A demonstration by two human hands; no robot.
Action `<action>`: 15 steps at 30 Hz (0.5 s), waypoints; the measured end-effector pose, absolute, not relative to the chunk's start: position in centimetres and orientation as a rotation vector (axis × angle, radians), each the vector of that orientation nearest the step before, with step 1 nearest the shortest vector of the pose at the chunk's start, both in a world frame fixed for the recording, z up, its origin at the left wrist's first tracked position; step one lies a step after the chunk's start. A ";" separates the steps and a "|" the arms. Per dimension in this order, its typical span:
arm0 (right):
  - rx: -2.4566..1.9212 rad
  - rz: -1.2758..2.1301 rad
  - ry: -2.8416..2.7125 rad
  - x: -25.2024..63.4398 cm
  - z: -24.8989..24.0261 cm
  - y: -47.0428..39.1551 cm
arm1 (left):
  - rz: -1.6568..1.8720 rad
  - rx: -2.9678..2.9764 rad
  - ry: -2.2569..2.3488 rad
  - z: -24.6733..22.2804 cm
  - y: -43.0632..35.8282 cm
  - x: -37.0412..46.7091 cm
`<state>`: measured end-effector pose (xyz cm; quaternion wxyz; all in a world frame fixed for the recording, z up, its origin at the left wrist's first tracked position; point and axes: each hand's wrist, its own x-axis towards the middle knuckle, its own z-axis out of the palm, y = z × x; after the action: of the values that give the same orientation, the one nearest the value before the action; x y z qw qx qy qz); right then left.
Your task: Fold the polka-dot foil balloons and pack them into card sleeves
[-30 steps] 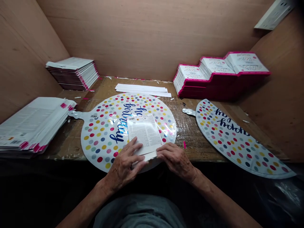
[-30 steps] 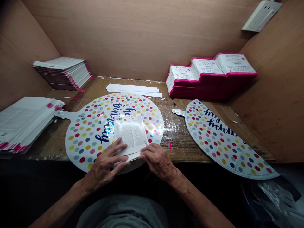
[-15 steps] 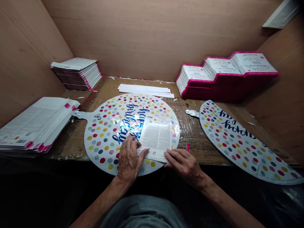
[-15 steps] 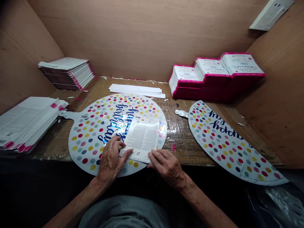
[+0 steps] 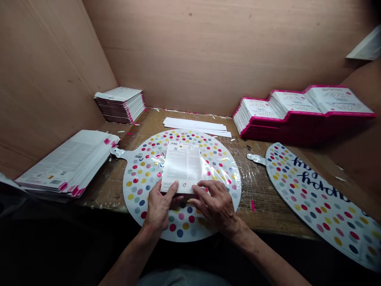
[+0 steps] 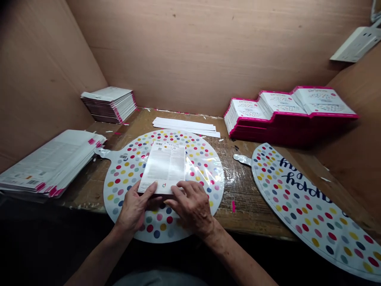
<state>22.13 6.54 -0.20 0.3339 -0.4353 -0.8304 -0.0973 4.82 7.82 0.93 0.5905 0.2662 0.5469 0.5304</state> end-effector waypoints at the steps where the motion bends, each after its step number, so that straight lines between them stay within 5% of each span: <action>1: -1.165 -0.209 -2.172 21.0 0.1 7.3 | 1.276 0.611 1.257 0.8 8.3 4.7; 8: -1.428 0.175 -2.616 14.3 3.6 13.1 | 1.363 0.711 1.381 -0.3 10.6 1.7; 15: -1.105 0.150 -2.663 10.5 3.1 16.7 | 1.346 0.860 1.462 1.1 13.6 -4.4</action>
<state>10.46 16.73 3.09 0.1271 -0.3796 -0.9149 0.0514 -4.45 13.57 1.13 0.4688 0.3507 0.5965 0.5490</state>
